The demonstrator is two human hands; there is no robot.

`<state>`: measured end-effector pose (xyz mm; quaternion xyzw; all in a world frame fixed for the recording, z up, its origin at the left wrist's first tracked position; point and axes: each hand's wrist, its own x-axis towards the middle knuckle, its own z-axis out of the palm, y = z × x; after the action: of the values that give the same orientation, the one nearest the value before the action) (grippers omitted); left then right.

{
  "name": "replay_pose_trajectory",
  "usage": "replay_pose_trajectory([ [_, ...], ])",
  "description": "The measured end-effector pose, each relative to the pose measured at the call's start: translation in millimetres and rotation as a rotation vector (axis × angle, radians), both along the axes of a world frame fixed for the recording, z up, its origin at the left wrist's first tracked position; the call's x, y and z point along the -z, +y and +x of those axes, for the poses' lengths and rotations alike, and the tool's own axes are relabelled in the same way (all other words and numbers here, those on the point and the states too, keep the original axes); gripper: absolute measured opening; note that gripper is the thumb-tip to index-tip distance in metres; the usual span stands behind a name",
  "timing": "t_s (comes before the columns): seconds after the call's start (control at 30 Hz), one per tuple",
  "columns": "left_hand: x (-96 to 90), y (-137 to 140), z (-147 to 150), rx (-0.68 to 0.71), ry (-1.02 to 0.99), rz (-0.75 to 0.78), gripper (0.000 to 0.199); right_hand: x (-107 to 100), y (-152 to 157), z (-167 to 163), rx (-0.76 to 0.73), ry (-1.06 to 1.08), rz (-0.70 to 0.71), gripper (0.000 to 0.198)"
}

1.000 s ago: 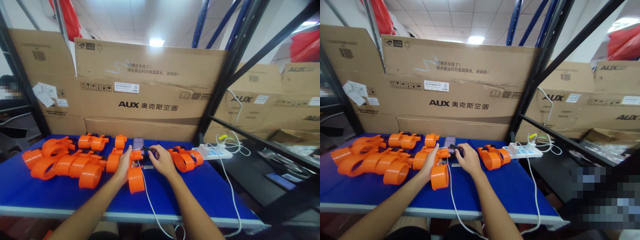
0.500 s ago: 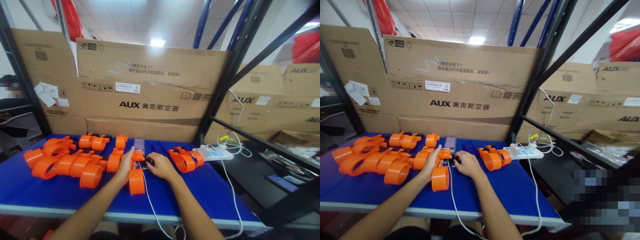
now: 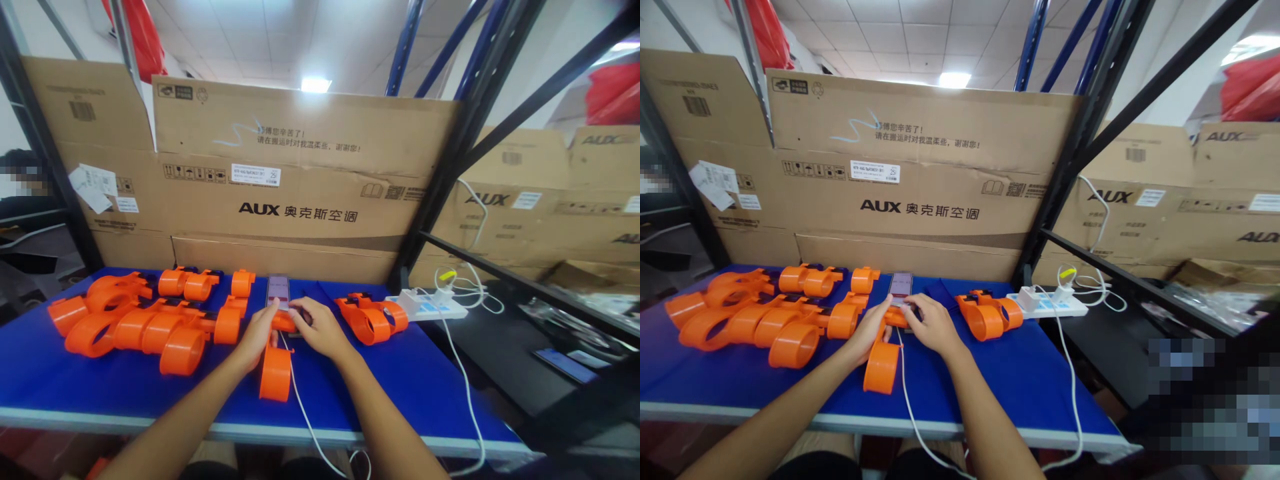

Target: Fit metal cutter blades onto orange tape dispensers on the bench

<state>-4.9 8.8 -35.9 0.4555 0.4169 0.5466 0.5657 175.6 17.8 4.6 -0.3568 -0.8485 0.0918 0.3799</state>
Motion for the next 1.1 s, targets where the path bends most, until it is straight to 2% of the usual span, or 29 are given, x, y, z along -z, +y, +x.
replay_pose_trajectory([
  [0.17, 1.1, -3, 3, -0.005, 0.052, 0.029, 0.058, 4, 1, -5, -0.052, 0.055, -0.034, 0.021],
  [0.47, -10.7, -8, 3, 0.061, -0.106, 0.085, 0.049, 7, 9, -4, -0.029, 0.312, -0.173, 0.023],
  [0.77, -19.0, -9, 6, -0.06, -0.16, 0.133, 0.041, 3, 14, -1, -0.019, 0.355, -0.202, 0.025],
  [1.1, -21.8, -10, 0, -0.172, -0.156, 0.094, 0.049, -2, 14, 8, -0.008, 0.419, -0.238, 0.026],
])
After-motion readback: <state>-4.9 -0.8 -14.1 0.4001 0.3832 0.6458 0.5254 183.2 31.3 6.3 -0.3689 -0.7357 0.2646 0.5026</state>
